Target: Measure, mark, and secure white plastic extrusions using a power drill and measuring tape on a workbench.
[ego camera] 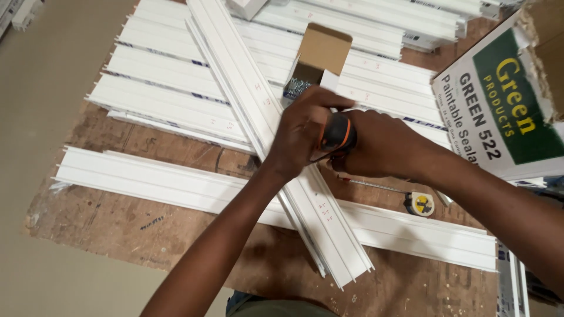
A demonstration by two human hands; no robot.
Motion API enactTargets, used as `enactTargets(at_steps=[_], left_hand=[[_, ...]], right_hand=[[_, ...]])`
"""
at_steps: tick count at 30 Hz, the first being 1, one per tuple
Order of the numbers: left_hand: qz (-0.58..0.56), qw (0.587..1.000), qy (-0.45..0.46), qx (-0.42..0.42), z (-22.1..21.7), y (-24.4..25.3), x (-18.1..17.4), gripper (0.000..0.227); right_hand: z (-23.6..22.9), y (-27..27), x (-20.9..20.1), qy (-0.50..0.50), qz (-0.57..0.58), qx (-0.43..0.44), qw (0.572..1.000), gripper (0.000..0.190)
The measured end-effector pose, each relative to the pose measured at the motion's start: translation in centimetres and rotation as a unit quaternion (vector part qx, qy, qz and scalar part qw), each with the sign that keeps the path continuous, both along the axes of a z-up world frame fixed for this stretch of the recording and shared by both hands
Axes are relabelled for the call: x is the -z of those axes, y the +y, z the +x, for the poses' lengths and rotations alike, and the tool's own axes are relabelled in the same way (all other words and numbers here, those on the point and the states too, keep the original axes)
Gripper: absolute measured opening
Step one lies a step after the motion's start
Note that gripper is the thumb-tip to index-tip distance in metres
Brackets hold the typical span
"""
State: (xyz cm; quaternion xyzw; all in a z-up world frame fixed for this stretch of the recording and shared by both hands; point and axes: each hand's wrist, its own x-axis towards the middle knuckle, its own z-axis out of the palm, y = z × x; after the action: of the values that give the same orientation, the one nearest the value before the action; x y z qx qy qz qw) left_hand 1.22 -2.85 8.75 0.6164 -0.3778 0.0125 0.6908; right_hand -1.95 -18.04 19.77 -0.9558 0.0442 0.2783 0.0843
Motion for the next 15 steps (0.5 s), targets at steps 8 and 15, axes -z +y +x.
enactTargets(at_steps=[8,15], left_hand=[[0.289,0.834,0.179,-0.436,-0.5,3.5,7.1,0.086],[0.247,0.816,0.376,-0.364,-1.3,3.1,10.5,0.111]], right_hand=[[-0.5,-6.0,-1.1,-0.144,0.364,-0.037,0.919,0.046],[-4.1,-9.0,7.7,-0.158,0.06,0.064,0.984,0.09]])
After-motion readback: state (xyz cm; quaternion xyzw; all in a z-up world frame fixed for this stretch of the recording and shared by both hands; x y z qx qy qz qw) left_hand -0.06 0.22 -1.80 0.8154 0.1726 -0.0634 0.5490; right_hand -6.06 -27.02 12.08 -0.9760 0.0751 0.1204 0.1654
